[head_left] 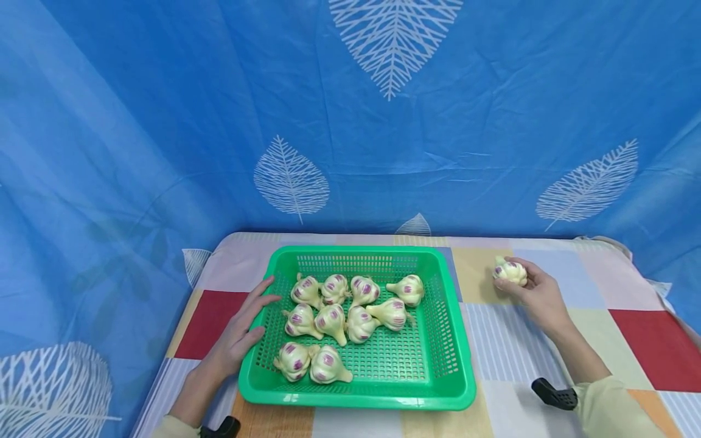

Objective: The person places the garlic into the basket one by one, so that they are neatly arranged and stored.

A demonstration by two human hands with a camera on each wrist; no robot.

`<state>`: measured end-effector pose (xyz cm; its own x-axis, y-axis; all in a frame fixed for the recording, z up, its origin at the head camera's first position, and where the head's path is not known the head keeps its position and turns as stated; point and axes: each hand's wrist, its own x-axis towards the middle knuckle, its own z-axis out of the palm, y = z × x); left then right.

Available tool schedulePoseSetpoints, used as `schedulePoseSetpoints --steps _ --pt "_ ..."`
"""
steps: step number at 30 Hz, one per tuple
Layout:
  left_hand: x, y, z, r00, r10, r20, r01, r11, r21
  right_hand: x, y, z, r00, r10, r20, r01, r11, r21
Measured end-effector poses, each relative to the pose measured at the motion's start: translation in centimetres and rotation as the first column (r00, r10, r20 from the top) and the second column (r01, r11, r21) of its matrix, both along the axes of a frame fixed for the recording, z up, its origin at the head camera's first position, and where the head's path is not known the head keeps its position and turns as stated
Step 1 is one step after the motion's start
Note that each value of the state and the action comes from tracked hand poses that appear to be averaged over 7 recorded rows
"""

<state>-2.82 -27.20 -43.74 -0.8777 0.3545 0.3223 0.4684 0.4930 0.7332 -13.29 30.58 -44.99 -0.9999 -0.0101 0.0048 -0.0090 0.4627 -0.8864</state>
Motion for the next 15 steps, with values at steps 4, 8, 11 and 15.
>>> schedulePoseSetpoints --steps 4,8,11,15 --pt "0.0 0.0 -0.1 1.000 0.001 -0.002 -0.001 1.000 0.003 0.5 -0.2 1.5 0.996 0.065 -0.056 -0.067 0.997 -0.028" --pt "0.0 0.0 -0.2 1.000 -0.010 -0.006 0.010 1.000 0.017 0.9 -0.6 2.9 0.988 0.124 -0.089 -0.130 0.989 -0.065" --pt "0.0 0.0 -0.3 1.000 -0.012 -0.010 0.012 1.000 0.025 1.1 -0.9 4.0 0.982 0.158 -0.100 -0.166 0.982 -0.088" --pt "0.0 0.0 -0.3 1.000 -0.009 -0.006 0.009 1.000 0.025 1.5 -1.7 5.3 0.976 0.187 -0.107 -0.198 0.974 -0.106"
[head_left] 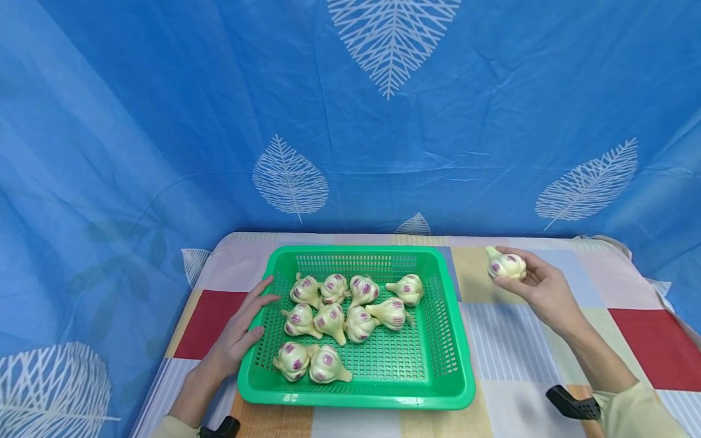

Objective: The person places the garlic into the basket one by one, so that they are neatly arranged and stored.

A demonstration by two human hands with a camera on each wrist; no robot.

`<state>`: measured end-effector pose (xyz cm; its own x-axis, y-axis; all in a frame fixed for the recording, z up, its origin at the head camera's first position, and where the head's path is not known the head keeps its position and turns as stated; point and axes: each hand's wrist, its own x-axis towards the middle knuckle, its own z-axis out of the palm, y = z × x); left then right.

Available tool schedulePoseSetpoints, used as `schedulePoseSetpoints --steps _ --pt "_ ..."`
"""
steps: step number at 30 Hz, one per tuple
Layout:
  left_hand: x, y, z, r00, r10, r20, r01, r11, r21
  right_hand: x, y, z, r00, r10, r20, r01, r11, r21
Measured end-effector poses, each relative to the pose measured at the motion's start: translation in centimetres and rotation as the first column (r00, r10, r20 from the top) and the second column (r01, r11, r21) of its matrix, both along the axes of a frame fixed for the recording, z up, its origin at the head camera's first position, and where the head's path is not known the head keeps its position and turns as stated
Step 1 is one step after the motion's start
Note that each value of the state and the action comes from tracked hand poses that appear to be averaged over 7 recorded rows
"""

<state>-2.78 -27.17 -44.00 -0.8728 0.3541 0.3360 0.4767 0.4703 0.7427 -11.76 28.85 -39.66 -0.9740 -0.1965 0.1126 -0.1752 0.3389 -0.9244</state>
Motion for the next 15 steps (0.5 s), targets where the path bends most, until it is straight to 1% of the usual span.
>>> schedulePoseSetpoints --steps 4,7,12,15 --pt "0.0 0.0 0.2 1.000 0.004 0.007 -0.004 1.000 -0.006 0.4 -1.1 1.4 0.998 0.066 -0.020 -0.066 0.998 -0.016" --pt "0.0 0.1 0.4 1.000 0.008 0.010 -0.008 1.000 -0.010 0.8 -2.0 2.2 0.992 0.125 -0.023 -0.126 0.990 -0.055" --pt "0.0 0.1 0.7 1.000 0.008 0.019 -0.008 1.000 -0.010 1.6 -3.7 3.4 0.981 0.194 0.006 -0.193 0.978 -0.084" --pt "-0.1 0.1 0.8 1.000 0.009 0.028 -0.008 1.000 -0.009 2.1 -4.7 3.7 0.970 0.240 0.030 -0.235 0.966 -0.110"
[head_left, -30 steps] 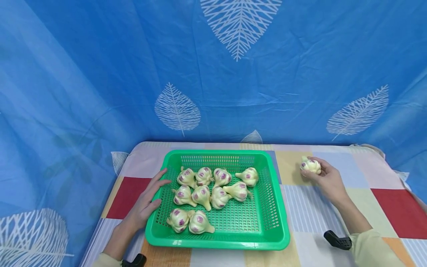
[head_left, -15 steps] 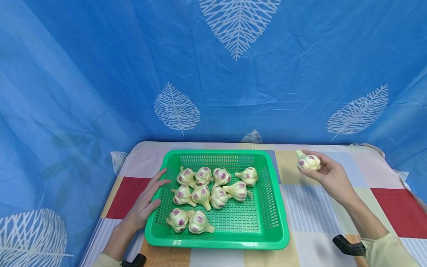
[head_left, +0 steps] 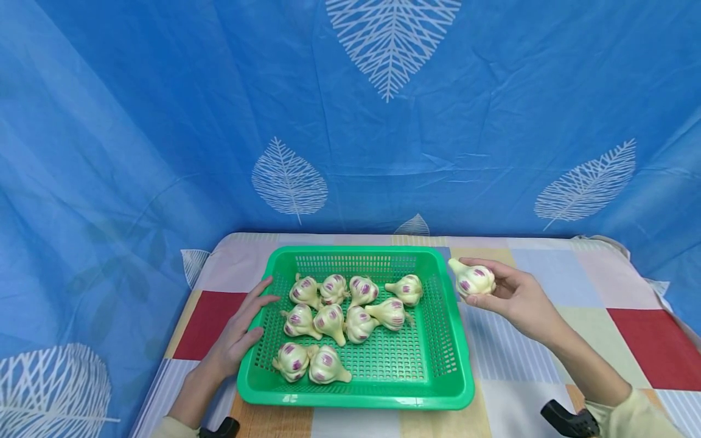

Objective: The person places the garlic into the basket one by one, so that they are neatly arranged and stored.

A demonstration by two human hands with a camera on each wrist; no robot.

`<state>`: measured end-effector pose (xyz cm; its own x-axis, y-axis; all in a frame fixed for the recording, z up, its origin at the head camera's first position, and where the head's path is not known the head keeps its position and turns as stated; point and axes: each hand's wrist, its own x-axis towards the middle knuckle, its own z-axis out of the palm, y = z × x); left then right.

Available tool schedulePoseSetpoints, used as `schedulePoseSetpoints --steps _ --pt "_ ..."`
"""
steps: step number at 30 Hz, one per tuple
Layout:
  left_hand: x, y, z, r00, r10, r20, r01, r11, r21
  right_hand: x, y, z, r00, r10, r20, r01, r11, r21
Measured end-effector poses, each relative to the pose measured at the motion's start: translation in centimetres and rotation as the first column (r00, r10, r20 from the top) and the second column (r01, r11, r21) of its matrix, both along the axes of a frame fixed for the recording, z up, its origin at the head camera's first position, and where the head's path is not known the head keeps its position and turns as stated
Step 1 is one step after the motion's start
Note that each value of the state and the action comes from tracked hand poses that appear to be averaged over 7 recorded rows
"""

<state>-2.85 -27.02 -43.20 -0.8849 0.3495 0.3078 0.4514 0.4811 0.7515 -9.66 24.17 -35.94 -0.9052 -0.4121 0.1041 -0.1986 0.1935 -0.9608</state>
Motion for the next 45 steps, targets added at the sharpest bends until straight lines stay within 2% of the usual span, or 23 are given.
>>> schedulePoseSetpoints --steps 6,14,21,25,31,38,45 --pt "0.0 0.0 -0.2 1.000 -0.002 -0.008 0.002 1.000 0.000 0.9 -1.8 -0.4 0.993 0.115 0.016 -0.114 0.993 -0.033" --pt "0.0 -0.1 -0.5 1.000 -0.006 -0.020 0.006 1.000 0.000 2.0 -4.3 -0.7 0.974 0.224 0.036 -0.224 0.974 0.008" --pt "0.0 -0.2 -0.5 1.000 -0.003 -0.016 0.003 1.000 -0.001 2.4 -6.2 -1.2 0.940 0.337 0.059 -0.341 0.937 0.069" --pt "0.0 -0.2 -0.6 1.000 -0.005 -0.022 0.005 1.000 0.001 2.6 -7.4 -1.4 0.916 0.394 0.081 -0.402 0.901 0.161" --pt "0.0 -0.3 -0.6 1.000 -0.007 -0.021 0.007 1.000 -0.003 2.8 -9.2 -1.7 0.878 0.478 0.032 -0.466 0.837 0.285" --pt "0.0 -0.1 -0.2 1.000 0.004 -0.013 -0.004 1.000 -0.008 2.6 -11.0 -1.9 0.821 0.565 0.076 -0.555 0.761 0.338" --pt "0.0 -0.1 0.0 1.000 0.004 -0.002 -0.004 1.000 -0.013 2.8 -12.1 -2.2 0.781 0.613 0.120 -0.600 0.684 0.415"
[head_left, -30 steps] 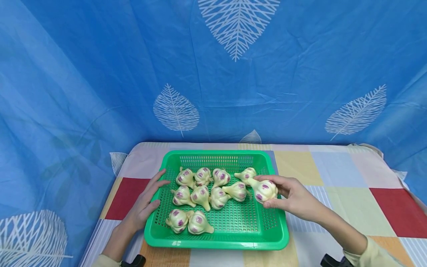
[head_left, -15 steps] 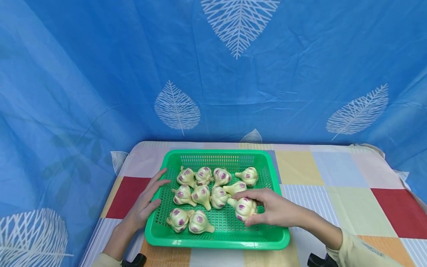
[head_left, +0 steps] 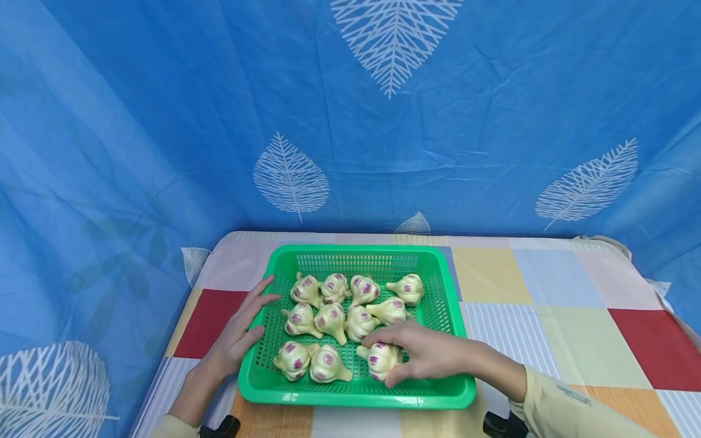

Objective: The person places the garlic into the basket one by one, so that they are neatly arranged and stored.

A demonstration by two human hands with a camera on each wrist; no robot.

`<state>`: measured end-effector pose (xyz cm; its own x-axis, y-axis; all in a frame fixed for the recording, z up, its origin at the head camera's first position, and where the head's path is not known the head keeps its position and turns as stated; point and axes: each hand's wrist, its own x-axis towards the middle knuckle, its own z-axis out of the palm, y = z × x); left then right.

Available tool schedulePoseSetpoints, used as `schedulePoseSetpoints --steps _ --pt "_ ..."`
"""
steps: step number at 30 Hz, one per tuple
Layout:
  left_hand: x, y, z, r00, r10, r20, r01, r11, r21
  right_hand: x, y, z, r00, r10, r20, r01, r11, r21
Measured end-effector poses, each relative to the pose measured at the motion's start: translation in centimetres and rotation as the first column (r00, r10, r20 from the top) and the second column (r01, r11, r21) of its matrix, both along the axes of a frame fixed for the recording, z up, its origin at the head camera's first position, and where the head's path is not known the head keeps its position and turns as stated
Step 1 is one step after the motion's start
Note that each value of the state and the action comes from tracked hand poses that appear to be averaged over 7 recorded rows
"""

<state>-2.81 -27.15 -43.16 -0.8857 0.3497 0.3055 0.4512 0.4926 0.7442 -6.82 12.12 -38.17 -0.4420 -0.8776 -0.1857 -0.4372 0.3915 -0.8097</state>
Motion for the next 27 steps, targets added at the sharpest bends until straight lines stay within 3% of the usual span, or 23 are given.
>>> schedulePoseSetpoints --steps 14,22,27 --pt "0.0 0.1 0.2 1.000 0.005 0.000 -0.005 1.000 0.001 -0.4 -1.4 -1.3 0.990 0.122 -0.067 -0.114 0.987 0.111" --pt "0.0 0.1 0.1 1.000 -0.003 0.005 0.003 1.000 0.009 -0.6 -2.2 -2.1 0.964 0.242 -0.113 -0.238 0.970 0.049" --pt "0.0 0.1 0.0 1.000 -0.004 0.002 0.004 1.000 0.014 -0.6 -2.5 -2.2 0.956 0.256 -0.146 -0.249 0.966 0.065"
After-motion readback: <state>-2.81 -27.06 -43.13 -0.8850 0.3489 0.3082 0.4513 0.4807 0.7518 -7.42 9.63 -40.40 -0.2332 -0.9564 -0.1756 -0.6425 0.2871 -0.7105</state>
